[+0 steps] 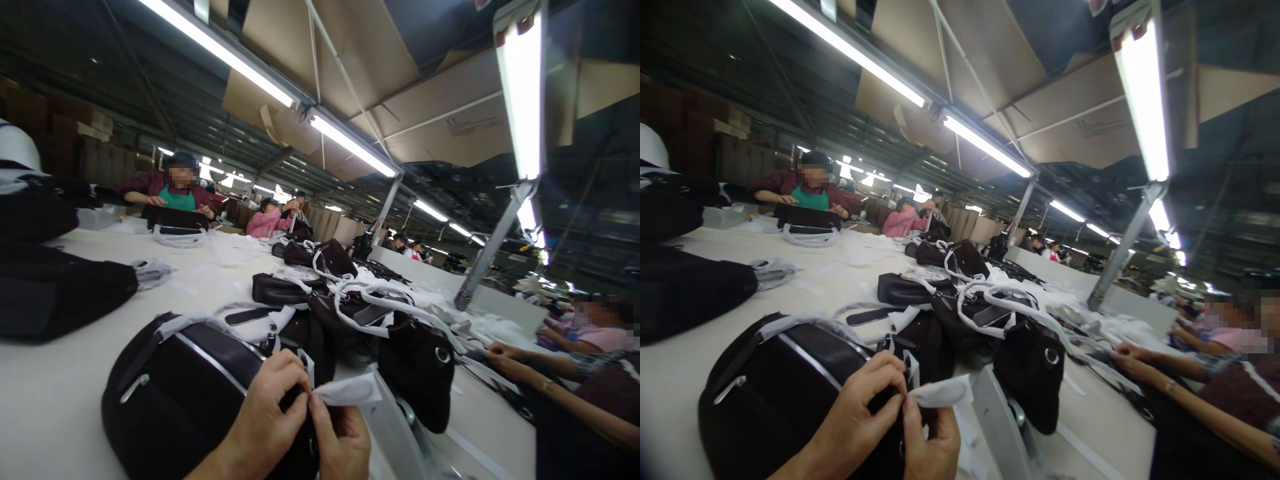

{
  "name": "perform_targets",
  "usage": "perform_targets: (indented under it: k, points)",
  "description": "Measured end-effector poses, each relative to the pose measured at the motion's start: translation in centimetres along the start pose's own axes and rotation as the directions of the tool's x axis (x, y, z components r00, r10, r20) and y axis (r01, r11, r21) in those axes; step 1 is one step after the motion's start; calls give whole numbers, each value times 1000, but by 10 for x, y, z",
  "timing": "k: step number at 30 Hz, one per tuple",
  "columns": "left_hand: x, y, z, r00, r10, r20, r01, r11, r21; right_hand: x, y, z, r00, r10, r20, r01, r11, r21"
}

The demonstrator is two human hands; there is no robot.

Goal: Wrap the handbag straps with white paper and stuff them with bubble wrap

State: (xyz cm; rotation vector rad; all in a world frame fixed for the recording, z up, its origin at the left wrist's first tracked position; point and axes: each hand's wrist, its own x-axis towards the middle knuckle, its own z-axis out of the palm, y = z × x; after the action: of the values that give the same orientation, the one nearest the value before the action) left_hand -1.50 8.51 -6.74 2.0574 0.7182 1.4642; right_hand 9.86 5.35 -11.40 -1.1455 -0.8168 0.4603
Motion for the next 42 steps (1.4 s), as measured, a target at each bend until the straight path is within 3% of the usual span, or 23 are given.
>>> perform_targets:
  k: [3,7,14,21,25,31,33,36,42]
  points:
    - [-2,-2,0,997,67,-32,-67,998,-6,0,-5,0,999,40,-4,-39,999,27]
    - [-2,-3,-1,994,104,-13,-104,994,-20,1,-15,-2,989,107,106,-121,984,131]
    - [3,3,-8,996,64,60,-60,996,-71,7,-27,-6,972,136,192,-170,970,174]
    - [-3,11,-9,971,218,99,-226,971,81,27,-23,-18,869,266,417,-356,922,153]
    - [-5,14,-8,920,338,199,-383,883,270,29,-33,-17,839,357,411,-464,864,195]
    - [-6,13,-12,788,502,357,-616,652,441,26,-46,-12,826,396,402,-486,861,151]
    - [-6,18,-14,762,521,384,-647,604,465,25,-48,-13,822,398,408,-488,862,141]
    - [-6,23,-15,774,512,372,-633,621,462,25,-48,-14,818,388,425,-483,864,141]
    - [-13,11,-5,854,445,271,-519,776,360,26,-44,-11,860,320,396,-394,912,118]
